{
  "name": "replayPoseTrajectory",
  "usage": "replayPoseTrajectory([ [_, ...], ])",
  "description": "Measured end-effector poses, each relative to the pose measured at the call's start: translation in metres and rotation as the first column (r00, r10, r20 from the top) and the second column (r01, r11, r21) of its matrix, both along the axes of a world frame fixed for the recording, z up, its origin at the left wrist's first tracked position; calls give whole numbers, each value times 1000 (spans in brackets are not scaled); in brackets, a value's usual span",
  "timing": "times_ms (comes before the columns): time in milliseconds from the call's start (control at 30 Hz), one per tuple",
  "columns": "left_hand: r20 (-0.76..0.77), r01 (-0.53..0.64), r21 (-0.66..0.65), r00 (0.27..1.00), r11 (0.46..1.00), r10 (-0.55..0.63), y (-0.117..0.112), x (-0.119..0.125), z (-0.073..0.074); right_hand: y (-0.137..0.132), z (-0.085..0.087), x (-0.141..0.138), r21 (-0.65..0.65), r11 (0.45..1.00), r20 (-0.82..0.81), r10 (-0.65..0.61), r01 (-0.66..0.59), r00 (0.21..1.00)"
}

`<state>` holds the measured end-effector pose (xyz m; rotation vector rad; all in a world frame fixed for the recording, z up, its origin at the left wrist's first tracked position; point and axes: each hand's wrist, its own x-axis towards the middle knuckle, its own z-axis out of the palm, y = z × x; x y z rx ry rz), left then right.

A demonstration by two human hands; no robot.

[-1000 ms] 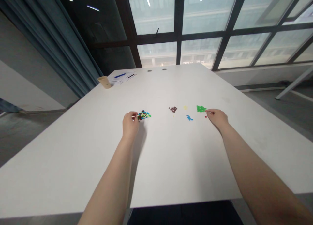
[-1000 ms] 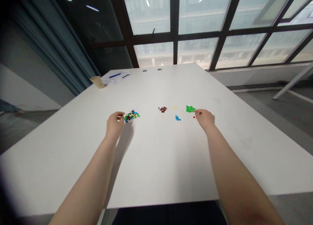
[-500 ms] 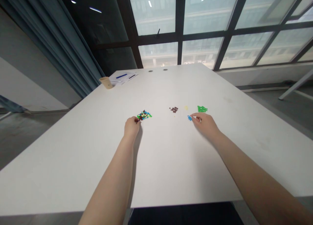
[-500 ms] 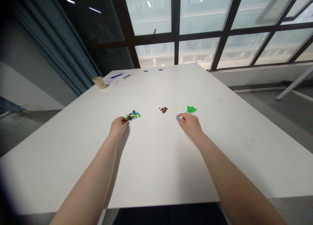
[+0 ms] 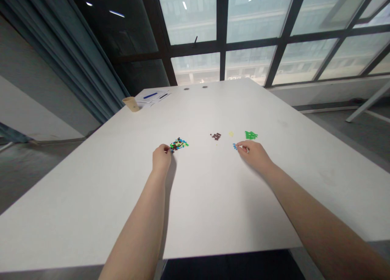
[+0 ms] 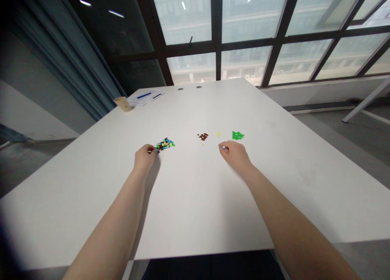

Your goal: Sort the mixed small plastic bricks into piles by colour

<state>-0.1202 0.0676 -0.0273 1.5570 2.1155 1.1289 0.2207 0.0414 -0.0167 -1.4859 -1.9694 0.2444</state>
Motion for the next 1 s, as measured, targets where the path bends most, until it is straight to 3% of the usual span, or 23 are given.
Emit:
replayPoseTrajectory([
  [133, 258, 94, 68, 960, 993, -109, -5, 27, 11, -4, 3, -4, 0, 1000, -7, 29, -29, 1000],
  [267, 473, 266, 82, 837, 960, -273, -30, 78, 22, -12, 5, -15, -11, 995, -2, 98, -98, 995],
  [300, 529, 313, 90, 789, 945, -312, -37, 90, 24, -14, 5, -18, -17, 993, 2, 120, -120, 993],
  [367, 739, 423, 143, 556, 895, -381, -52, 109, 28, -18, 5, -25, -33, 983, 12, 180, -180, 984],
  [433, 839, 474, 190, 377, 860, -393, -61, 120, 31, -20, 5, -29, -55, 969, 20, 244, -243, 970],
  [500, 877, 496, 201, 293, 845, -380, -65, 124, 32, -21, 4, -32, -74, 955, 23, 288, -286, 957],
  [600, 903, 514, 191, 242, 836, -356, -65, 125, 31, -20, 3, -32, -79, 951, 14, 302, -300, 953],
  [833, 892, 554, 229, 209, 800, -400, -65, 128, 28, -20, 3, -32, -27, 947, -32, 320, -321, 947],
  [1000, 890, 544, 251, 195, 801, -412, -65, 129, 28, -25, 13, -34, 213, 915, -89, 368, -343, 926],
])
